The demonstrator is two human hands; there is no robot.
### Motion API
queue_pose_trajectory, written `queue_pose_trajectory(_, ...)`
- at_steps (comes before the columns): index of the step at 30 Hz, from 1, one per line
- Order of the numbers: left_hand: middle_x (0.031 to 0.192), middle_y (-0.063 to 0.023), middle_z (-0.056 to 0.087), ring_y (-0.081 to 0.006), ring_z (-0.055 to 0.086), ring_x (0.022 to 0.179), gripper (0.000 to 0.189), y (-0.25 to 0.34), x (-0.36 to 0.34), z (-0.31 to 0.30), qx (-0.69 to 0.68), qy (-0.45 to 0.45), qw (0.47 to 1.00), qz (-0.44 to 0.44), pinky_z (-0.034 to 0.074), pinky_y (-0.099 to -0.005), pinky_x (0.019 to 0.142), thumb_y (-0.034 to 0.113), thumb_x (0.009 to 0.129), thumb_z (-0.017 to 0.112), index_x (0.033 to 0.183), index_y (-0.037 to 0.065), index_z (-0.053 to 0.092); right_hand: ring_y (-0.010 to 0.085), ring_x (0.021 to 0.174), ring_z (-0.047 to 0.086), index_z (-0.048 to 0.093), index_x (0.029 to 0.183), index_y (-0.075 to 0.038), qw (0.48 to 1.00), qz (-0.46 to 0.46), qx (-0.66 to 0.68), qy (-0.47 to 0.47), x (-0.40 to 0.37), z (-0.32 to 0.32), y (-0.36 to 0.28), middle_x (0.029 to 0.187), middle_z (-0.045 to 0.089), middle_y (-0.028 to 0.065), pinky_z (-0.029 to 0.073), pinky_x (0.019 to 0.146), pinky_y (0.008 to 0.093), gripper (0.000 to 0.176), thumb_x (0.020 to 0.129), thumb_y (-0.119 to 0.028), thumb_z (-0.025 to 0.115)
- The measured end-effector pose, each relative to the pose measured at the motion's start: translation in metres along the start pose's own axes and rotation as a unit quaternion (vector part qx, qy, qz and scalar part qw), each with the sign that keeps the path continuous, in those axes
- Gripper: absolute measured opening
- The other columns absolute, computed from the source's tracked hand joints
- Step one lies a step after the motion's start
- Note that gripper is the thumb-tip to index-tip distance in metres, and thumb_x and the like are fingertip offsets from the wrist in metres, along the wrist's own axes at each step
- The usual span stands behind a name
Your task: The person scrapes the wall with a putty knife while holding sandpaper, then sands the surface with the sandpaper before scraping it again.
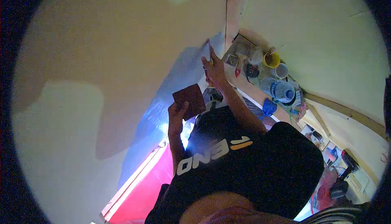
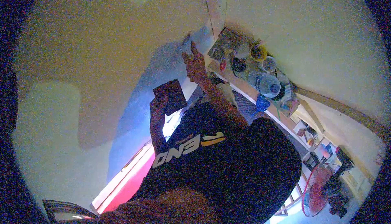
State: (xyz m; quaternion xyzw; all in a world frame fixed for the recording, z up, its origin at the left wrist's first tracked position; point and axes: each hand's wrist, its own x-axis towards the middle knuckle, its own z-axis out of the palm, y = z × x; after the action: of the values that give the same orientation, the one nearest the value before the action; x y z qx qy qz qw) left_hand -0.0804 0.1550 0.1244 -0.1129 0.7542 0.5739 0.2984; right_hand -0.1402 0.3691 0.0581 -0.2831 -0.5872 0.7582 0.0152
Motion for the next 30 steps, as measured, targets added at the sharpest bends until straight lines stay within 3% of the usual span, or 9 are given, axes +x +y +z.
queue_pose_trajectory(10, 0.091, -0.006, 0.063, -0.0129, 0.057, 0.079, 0.03, -0.003, -0.011, -0.001, 0.001, 0.021, 0.999, 0.031, 0.047, -0.0298, 0.072, 0.02, 0.083, 0.064, 0.103, -0.001, 0.06, 0.0073, 0.038, 0.04, 0.021, 0.143, -0.013, 0.999, 0.026, -0.03, -0.019, 0.009, -0.005, 0.008, 0.057, 0.047, -0.0009, 0.036, 0.033, 0.0236, 0.069, 0.087, -0.02, 0.059)
queue_pose_trajectory(13, 0.091, -0.0066, 0.064, -0.0132, 0.058, 0.078, 0.03, 0.001, -0.017, -0.001, 0.01, 0.031, 0.999, 0.034, 0.048, -0.0299, 0.072, 0.02, 0.083, 0.065, 0.103, -0.002, 0.06, 0.0074, 0.038, 0.041, 0.025, 0.142, -0.012, 0.98, -0.151, -0.129, 0.011, 0.04, -0.016, 0.028, 0.057, 0.048, -0.0007, 0.037, 0.032, 0.0235, 0.067, 0.086, -0.021, 0.06)
queue_pose_trajectory(14, 0.091, -0.0067, 0.064, -0.0133, 0.058, 0.078, 0.03, -0.002, -0.014, -0.004, 0.022, 0.032, 0.998, 0.042, 0.048, -0.03, 0.071, 0.02, 0.083, 0.065, 0.103, -0.002, 0.06, 0.0074, 0.038, 0.042, 0.025, 0.142, -0.012, 0.999, -0.02, 0.026, -0.022, 0.039, -0.022, 0.024, 0.058, 0.048, -0.0008, 0.037, 0.032, 0.0236, 0.067, 0.086, -0.022, 0.06)
queue_pose_trajectory(17, 0.091, -0.0072, 0.064, -0.0138, 0.058, 0.079, 0.029, 0.008, -0.012, -0.005, 0.019, 0.04, 0.998, 0.051, 0.048, -0.0302, 0.072, 0.019, 0.083, 0.065, 0.102, -0.002, 0.06, 0.0072, 0.038, 0.042, 0.026, 0.141, -0.011, 1.0, 0.007, 0.002, -0.02, 0.009, -0.012, 0.004, 0.058, 0.048, -0.0018, 0.037, 0.032, 0.0235, 0.066, 0.086, -0.023, 0.06)
queue_pose_trajectory(19, 0.091, -0.007, 0.064, -0.0139, 0.059, 0.08, 0.028, 0.005, -0.013, -0.007, 0.014, 0.032, 0.997, 0.066, 0.048, -0.0301, 0.073, 0.019, 0.083, 0.064, 0.101, -0.002, 0.06, 0.0128, 0.037, 0.043, 0.034, 0.137, -0.011, 0.983, -0.155, -0.101, -0.019, 0.075, -0.028, 0.074, 0.056, 0.05, 0.0023, 0.038, 0.033, 0.0284, 0.055, 0.088, -0.021, 0.056)
queue_pose_trajectory(24, 0.092, -0.0057, 0.064, -0.0136, 0.059, 0.08, 0.025, 0.001, -0.01, -0.004, -0.03, 0.04, 0.999, 0.008, 0.048, -0.03, 0.073, 0.018, 0.083, 0.065, 0.1, -0.001, 0.061, 0.0073, 0.038, 0.041, 0.027, 0.142, -0.015, 0.998, 0.007, 0.056, -0.02, 0.017, -0.012, 0.005, 0.057, 0.047, -0.0018, 0.038, 0.033, 0.0234, 0.066, 0.086, -0.024, 0.061)
queue_pose_trajectory(26, 0.092, -0.0053, 0.064, -0.0132, 0.059, 0.08, 0.025, 0.003, -0.01, -0.002, -0.009, 0.043, 0.999, 0.021, 0.049, -0.0296, 0.073, 0.018, 0.083, 0.065, 0.1, 0.0, 0.062, 0.0071, 0.038, 0.042, 0.027, 0.142, -0.016, 0.984, -0.164, -0.056, -0.045, 0.054, -0.026, 0.059, 0.057, 0.047, -0.0021, 0.038, 0.033, 0.0232, 0.065, 0.087, -0.024, 0.061)
queue_pose_trajectory(28, 0.092, -0.005, 0.064, -0.0128, 0.059, 0.08, 0.025, 0.012, -0.014, 0.001, 0.011, 0.028, 0.999, 0.043, 0.049, -0.0293, 0.072, 0.018, 0.083, 0.065, 0.1, 0.0, 0.062, 0.0092, 0.039, 0.043, 0.031, 0.139, -0.015, 0.984, -0.162, -0.056, -0.047, 0.043, -0.025, 0.048, 0.058, 0.048, -0.001, 0.039, 0.034, 0.0257, 0.06, 0.087, -0.023, 0.059)
queue_pose_trajectory(30, 0.091, -0.0051, 0.064, -0.0125, 0.059, 0.079, 0.026, 0.019, -0.018, 0.004, -0.017, 0.014, 0.999, 0.029, 0.049, -0.0291, 0.072, 0.018, 0.083, 0.065, 0.101, 0.0, 0.062, 0.0134, 0.039, 0.045, 0.039, 0.134, -0.015, 0.998, -0.003, 0.051, -0.023, 0.019, -0.017, 0.012, 0.059, 0.052, 0.0014, 0.04, 0.034, 0.0307, 0.05, 0.088, -0.021, 0.056)
